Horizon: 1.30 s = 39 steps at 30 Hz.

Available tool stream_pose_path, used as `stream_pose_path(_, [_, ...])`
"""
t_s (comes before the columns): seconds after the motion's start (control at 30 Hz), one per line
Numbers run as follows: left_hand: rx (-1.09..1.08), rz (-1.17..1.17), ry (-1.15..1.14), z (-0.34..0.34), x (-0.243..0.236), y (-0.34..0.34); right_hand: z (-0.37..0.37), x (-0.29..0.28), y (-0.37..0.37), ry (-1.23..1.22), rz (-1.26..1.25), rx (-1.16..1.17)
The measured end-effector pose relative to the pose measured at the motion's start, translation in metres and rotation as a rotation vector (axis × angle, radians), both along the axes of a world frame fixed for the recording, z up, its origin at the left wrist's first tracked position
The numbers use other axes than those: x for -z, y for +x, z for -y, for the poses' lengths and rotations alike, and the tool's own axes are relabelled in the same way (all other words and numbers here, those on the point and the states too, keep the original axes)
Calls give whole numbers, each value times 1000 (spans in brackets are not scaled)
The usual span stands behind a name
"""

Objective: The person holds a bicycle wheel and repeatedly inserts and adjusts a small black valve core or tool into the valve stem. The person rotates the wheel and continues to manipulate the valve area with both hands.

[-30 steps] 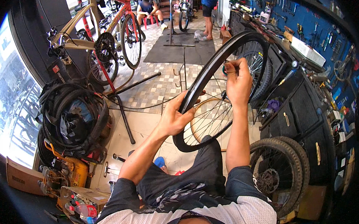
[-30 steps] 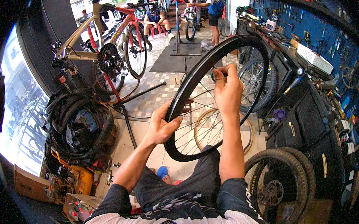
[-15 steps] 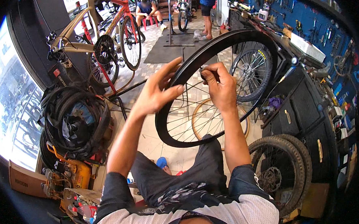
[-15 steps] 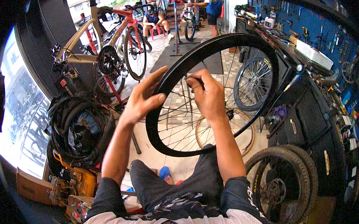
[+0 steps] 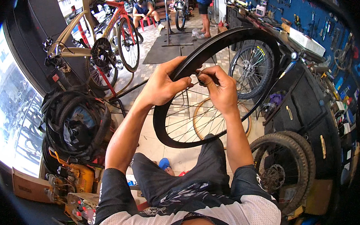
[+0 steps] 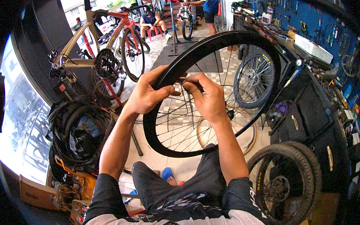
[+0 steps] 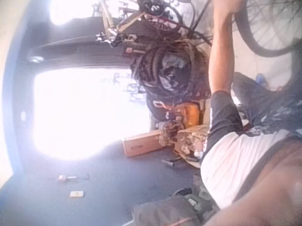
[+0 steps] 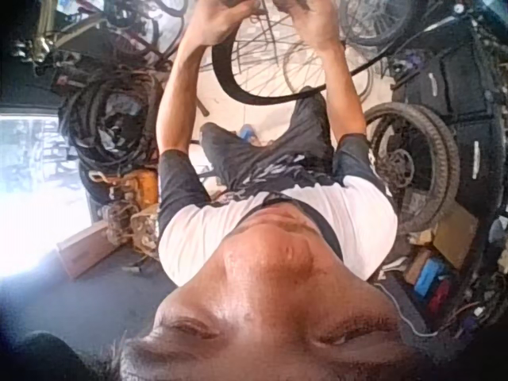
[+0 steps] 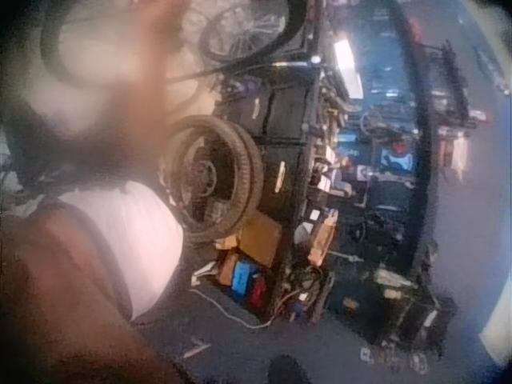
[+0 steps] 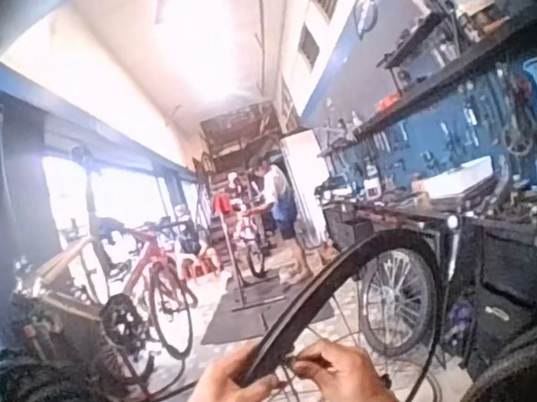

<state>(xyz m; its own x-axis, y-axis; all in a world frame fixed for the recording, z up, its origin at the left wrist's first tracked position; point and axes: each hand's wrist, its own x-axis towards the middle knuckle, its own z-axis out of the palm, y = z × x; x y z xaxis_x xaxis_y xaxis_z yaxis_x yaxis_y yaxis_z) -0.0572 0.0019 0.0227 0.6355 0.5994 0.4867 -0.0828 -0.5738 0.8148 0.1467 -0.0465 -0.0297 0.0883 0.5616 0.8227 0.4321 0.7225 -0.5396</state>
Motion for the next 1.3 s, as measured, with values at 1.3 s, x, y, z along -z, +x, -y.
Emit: stream_pose_path(1.3, [-128,-208,-63,4,0,-11,-18,47,-18,32,-374,-76])
